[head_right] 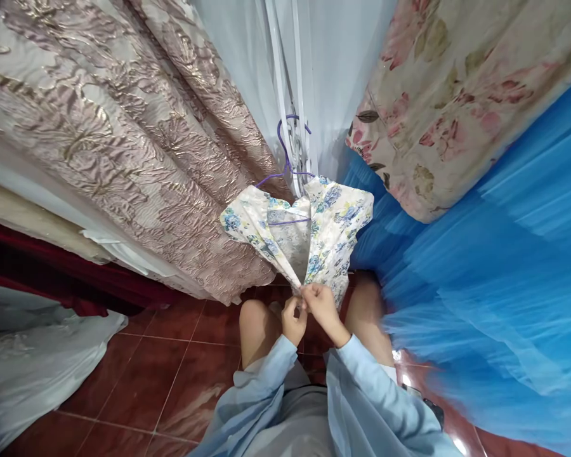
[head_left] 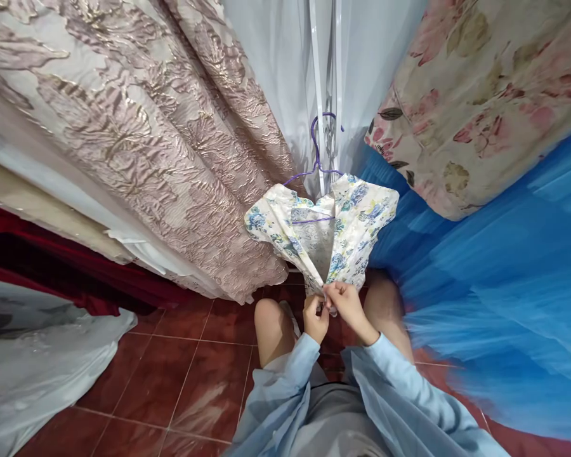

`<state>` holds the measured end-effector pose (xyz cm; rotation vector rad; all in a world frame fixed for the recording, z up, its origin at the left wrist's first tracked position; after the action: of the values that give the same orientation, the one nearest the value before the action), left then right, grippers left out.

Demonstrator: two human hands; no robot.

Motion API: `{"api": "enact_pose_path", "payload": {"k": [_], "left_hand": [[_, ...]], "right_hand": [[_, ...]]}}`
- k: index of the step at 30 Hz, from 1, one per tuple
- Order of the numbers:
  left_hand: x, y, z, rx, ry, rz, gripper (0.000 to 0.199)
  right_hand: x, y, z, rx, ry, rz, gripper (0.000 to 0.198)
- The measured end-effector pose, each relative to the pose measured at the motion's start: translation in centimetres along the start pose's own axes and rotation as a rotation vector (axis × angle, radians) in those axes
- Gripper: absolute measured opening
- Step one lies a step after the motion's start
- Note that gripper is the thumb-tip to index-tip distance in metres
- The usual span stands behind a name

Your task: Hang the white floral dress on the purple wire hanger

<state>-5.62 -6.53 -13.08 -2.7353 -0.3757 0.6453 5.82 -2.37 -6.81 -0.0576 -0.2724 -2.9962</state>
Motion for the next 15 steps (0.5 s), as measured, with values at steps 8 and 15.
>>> {"api": "enact_pose_path", "payload": {"k": [8,15], "left_hand": [[-1.8,0.0,-0.4,-0.031,-0.089,-0.029,0.017],[-1.6,0.4,-0.3,-0.016,-0.099,0.038,0.021]], "right_hand": [[1.9,-7.2,14.3,-0.317,-0.048,-0.076,0.035],[2.4,-10.8,20.4,-0.420,-0.157,-0.142,0.026]]}}
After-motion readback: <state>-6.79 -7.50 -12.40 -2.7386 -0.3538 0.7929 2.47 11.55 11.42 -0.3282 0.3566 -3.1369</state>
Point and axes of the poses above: each hand's wrist, its own y-axis away from the middle knuckle, its own x-axis out of the palm, z = x × y, the point moved 5 cm from there along -y, towards the middle knuckle, and after that the axes turned 1 degree about -y, right-handed, at the moved point
